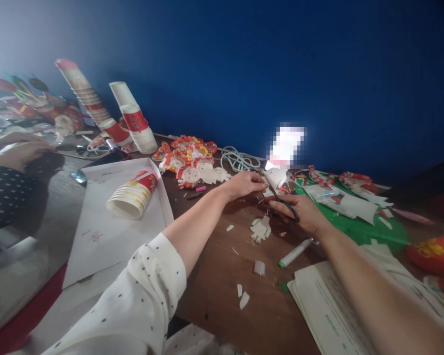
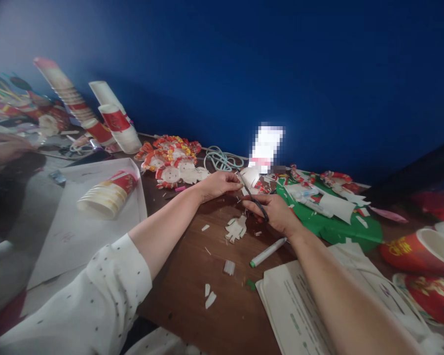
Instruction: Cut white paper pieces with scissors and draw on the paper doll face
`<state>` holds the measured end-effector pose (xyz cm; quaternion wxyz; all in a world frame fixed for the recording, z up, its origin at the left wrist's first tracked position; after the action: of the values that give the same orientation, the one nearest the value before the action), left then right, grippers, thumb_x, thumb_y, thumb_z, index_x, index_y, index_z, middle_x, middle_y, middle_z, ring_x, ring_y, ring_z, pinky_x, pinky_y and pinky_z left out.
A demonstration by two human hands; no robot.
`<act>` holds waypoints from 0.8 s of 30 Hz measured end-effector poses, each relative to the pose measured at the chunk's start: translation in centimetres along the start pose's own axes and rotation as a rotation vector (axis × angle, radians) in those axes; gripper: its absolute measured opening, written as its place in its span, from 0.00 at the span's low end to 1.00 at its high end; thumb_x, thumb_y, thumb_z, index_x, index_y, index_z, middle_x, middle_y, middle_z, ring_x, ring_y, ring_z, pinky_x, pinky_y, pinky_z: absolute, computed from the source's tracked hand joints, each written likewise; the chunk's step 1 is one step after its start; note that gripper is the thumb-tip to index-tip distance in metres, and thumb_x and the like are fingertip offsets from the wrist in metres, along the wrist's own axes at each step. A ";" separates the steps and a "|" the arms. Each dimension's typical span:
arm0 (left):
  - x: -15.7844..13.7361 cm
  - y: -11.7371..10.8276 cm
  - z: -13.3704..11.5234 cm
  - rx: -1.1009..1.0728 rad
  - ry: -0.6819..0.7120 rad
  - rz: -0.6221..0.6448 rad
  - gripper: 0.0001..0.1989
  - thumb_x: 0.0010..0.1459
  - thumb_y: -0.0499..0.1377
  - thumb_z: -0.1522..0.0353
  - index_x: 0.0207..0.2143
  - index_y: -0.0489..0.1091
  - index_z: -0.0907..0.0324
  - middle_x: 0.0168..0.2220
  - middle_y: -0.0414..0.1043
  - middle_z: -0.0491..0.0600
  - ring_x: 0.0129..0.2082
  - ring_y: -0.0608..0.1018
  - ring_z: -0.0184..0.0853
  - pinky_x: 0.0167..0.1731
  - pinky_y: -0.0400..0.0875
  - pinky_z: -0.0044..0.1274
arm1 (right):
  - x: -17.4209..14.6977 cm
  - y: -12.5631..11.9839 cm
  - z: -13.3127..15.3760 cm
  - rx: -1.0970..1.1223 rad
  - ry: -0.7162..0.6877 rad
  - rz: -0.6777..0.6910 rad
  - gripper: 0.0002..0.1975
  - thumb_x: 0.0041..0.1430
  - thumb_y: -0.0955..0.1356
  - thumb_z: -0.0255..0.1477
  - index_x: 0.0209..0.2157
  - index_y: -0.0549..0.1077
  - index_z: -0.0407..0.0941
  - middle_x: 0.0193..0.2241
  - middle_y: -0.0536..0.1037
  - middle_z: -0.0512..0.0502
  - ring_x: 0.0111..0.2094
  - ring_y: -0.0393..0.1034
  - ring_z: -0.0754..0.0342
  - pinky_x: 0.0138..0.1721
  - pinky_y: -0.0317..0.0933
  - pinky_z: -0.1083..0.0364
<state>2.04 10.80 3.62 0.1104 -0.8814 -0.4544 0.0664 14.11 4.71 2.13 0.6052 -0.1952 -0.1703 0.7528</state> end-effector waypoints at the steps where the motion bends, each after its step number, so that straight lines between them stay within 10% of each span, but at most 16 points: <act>1: 0.0 0.0 0.0 0.000 -0.001 -0.001 0.11 0.50 0.60 0.62 0.28 0.72 0.62 0.23 0.68 0.44 0.24 0.68 0.27 0.28 0.62 0.22 | 0.0 0.0 0.0 -0.004 0.000 0.002 0.27 0.49 0.71 0.47 0.44 0.79 0.42 0.15 0.68 0.53 0.17 0.60 0.59 0.21 0.54 0.58; 24: 0.7 -3.5 1.6 -0.618 0.013 -0.429 0.08 0.50 0.64 0.68 0.25 0.69 0.63 0.21 0.68 0.43 0.20 0.67 0.22 0.25 0.62 0.18 | -0.3 -1.7 0.9 0.164 -0.015 -0.253 0.27 0.48 0.71 0.48 0.43 0.78 0.41 0.19 0.72 0.50 0.22 0.66 0.56 0.24 0.59 0.57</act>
<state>-0.62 13.54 2.95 -0.1466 -0.7582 -0.6267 -0.1044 15.17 4.78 3.75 0.7078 -0.1163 -0.1360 0.6834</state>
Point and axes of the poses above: each hand's wrist, its own x-axis towards the middle knuckle, its own y-axis out of the palm, z = x × y, the point moved 10 cm from there along x, towards the middle knuckle
